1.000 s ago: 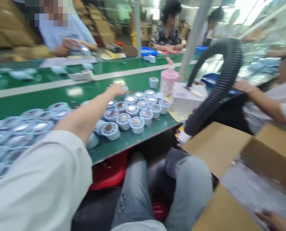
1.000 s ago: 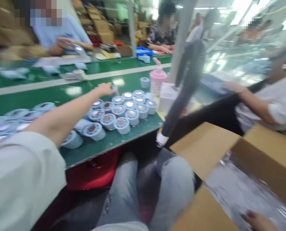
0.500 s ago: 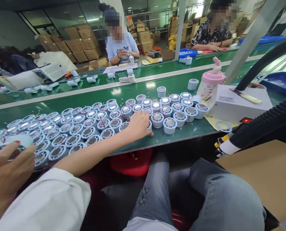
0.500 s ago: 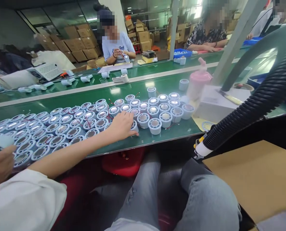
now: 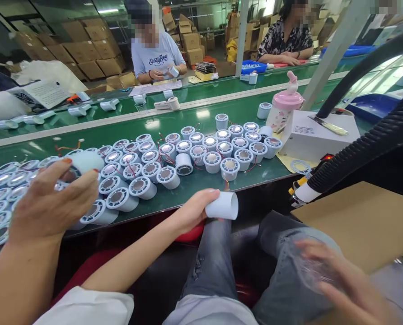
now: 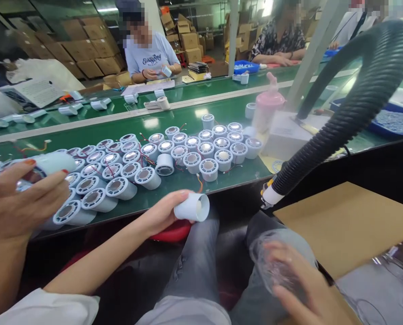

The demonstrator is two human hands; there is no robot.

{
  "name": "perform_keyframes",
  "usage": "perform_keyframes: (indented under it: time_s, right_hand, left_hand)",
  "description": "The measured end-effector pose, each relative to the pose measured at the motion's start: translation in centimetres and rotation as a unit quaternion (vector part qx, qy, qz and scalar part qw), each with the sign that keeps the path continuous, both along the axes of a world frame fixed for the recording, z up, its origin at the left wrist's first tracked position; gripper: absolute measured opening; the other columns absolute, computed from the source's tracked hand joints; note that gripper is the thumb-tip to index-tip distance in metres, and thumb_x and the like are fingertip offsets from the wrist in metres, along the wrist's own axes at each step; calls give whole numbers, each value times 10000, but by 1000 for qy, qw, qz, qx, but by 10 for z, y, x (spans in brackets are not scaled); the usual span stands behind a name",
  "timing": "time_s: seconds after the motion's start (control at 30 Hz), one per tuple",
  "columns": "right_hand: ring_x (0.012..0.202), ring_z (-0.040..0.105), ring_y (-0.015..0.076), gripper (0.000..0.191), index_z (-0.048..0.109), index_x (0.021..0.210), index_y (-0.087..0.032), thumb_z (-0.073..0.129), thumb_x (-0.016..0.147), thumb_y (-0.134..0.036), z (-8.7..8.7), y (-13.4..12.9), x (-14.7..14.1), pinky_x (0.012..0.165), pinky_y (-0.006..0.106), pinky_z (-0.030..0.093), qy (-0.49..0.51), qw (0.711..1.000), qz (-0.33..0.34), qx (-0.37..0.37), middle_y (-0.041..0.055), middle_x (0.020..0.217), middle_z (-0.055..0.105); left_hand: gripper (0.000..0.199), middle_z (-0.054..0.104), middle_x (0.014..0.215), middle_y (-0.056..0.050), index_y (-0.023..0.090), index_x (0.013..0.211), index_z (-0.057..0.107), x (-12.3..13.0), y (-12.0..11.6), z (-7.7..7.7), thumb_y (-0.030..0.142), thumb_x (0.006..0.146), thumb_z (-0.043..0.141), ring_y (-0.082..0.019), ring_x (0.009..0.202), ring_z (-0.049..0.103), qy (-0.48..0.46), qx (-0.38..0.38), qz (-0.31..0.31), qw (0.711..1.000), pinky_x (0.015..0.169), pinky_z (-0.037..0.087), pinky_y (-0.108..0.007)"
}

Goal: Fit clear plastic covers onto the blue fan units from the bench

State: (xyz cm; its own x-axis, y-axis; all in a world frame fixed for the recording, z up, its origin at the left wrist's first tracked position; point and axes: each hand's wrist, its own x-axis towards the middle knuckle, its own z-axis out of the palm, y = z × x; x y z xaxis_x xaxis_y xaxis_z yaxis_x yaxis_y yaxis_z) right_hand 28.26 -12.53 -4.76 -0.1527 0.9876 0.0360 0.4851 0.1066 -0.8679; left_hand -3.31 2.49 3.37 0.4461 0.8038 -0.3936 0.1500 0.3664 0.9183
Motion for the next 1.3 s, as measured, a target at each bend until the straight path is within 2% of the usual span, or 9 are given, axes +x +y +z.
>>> perform_keyframes:
  time_s: [0.2, 0.33, 0.47, 0.63, 0.8, 1.0, 1.07, 1.17, 1.3]
  right_hand:
    - [1114, 530, 362, 662, 435, 1393, -305, 532, 779, -77, 36, 37, -80, 852, 543, 526, -278, 937, 40, 208, 165, 1294, 465]
    - [1101, 518, 367, 430, 659, 1103, -224, 527, 753, -10, 39, 47, -81, 823, 514, 527, -334, 931, 26, 146, 160, 1327, 471]
    - [1121, 532, 285, 93, 634, 821, -218, 616, 805, -129, 43, 41, -71, 862, 420, 521, -165, 983, 79, 6, 83, 1302, 485]
    - [1044, 564, 202, 230, 646, 768, -224, 494, 933, -274, 51, 40, -74, 823, 316, 506, 3, 997, 19, -70, 57, 1168, 522]
    - [870, 581, 168, 278, 554, 643, -181, 544, 900, -288, 43, 43, -73, 582, 224, 486, 113, 985, -60, -116, 55, 1008, 508]
    - [1017, 607, 227, 235, 647, 657, -199, 663, 839, -348, 34, 45, -64, 735, 298, 562, 275, 949, -73, -135, 68, 1096, 618]
    - [1164, 558, 276, 92, 713, 853, -243, 721, 792, -311, 34, 43, -63, 866, 377, 549, 222, 970, -25, -93, 72, 1254, 596]
    - [1271, 485, 290, 370, 676, 1088, -310, 763, 745, -206, 33, 38, -62, 1047, 459, 433, 65, 998, 22, -4, 41, 1334, 570]
    - [1221, 537, 253, 397, 620, 1130, -334, 743, 777, -200, 32, 32, -61, 1007, 403, 485, 57, 998, 20, -3, 14, 1322, 579]
  left_hand:
    - [434, 588, 668, -19, 145, 954, 584, 36, -13, -39, 538, 858, 426, -116, 453, 519, -61, -215, -190, 956, 357, 389, -205]
    - [274, 610, 819, -20, 156, 907, 631, 44, -17, -27, 416, 841, 575, -119, 680, 558, 10, 6, -292, 956, 600, 470, -230]
    - [189, 607, 968, -44, 169, 933, 647, 43, -22, -18, 327, 833, 618, -164, 902, 559, 66, 254, -244, 933, 845, 443, -288]
    - [637, 536, 1018, -58, 203, 1135, 606, 40, -29, -41, 454, 593, 827, -198, 931, 562, 58, 289, -173, 940, 833, 477, -325]
    - [666, 447, 1258, -123, 232, 1154, 653, 36, -29, -59, 439, 552, 850, -279, 1167, 494, 27, 338, -200, 919, 1003, 430, -417]
    - [703, 605, 1216, -109, 230, 1318, 507, 36, -32, -53, 329, 682, 789, -243, 1072, 604, -37, 159, -226, 960, 886, 518, -363]
    - [685, 609, 1200, -114, 197, 1303, 495, 37, -35, -51, 290, 689, 784, -207, 984, 635, -80, 67, -189, 976, 842, 537, -337]
    - [683, 580, 1244, -131, 199, 1310, 466, 37, -37, -50, 278, 704, 771, -153, 819, 645, -126, -25, -161, 979, 709, 560, -305]
    - [766, 596, 1229, -124, 225, 1363, 444, 35, -36, -47, 287, 684, 791, -189, 902, 641, -114, -1, -189, 975, 707, 546, -284]
